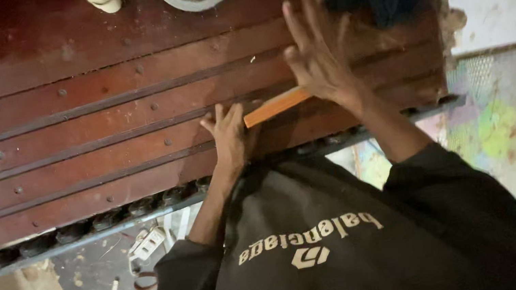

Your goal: The person sands a small rectangular wooden block on a workbench using different sanding blocks. They repeatedly rub the block's surfaces and edges, occasionally flipping it to access different sides.

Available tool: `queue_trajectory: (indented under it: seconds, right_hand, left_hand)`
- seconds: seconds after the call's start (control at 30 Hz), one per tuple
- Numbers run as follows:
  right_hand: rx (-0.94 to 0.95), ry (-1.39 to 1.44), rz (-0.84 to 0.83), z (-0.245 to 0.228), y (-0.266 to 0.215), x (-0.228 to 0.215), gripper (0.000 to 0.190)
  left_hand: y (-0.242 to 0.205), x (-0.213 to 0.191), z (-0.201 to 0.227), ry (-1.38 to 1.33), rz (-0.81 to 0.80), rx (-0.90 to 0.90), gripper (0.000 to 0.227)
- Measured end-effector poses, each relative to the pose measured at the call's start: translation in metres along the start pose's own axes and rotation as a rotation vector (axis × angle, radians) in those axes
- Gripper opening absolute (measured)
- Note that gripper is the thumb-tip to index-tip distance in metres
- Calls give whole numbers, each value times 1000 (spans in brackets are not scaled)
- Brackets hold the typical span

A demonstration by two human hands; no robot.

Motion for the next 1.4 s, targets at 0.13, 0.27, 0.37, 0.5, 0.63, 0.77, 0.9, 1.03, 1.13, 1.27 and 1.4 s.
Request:
queue_trajectory:
  seconds: [0.13, 0.27, 0.37, 0.5, 0.63, 0.77, 0.9, 1.03, 1.13, 1.27, 1.4]
  right_hand:
    - [-344, -125, -136, -86, 16, 27, 103]
    - [-263, 46, -275, -71, 6, 49, 102]
    - [-108, -63, -106, 9, -22, 36, 109]
    - [188, 264, -142, 53, -26, 12, 77]
    - [-154, -12, -168, -23, 17, -1, 106]
    - [-189, 78, -774, -99, 25, 16, 93]
    - [-485, 414, -25, -110, 24, 32, 94]
    - [-312, 250, -46, -73, 32, 24, 87]
    - [-196, 152, 6, -43, 13, -1, 85]
    - [7, 134, -42, 1, -12, -2, 82]
    - [277, 153, -272, 40, -20, 13, 79]
  left_hand:
    - [-1, 29, 0, -24, 52, 21, 41]
    - [13, 26, -7, 16, 71, 62, 41]
    - [12, 19, -4, 153, 47, 107, 42]
    - [6, 23, 10, 110, 46, 119, 50]
    - [2, 36, -5, 96, 91, 93, 51]
    - [-19, 56, -16, 73, 10, 65, 51]
    - [-22, 54, -23, 84, 22, 72, 51]
    - [3, 40, -13, 133, 48, 58, 51]
    - [7, 32, 5, 82, 68, 99, 51]
    - [12, 17, 16, 85, 68, 155, 47]
    - [17, 17, 13, 55, 3, 89, 40]
Point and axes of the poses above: each hand's wrist, its own y-axis towards the middle knuckle, its own x-axis out of the palm, z = x × y, the point moved 1 cm from there along y, towards the middle knuckle, and after that the axes turned 3 degrees about y, right-handed, at the moved point
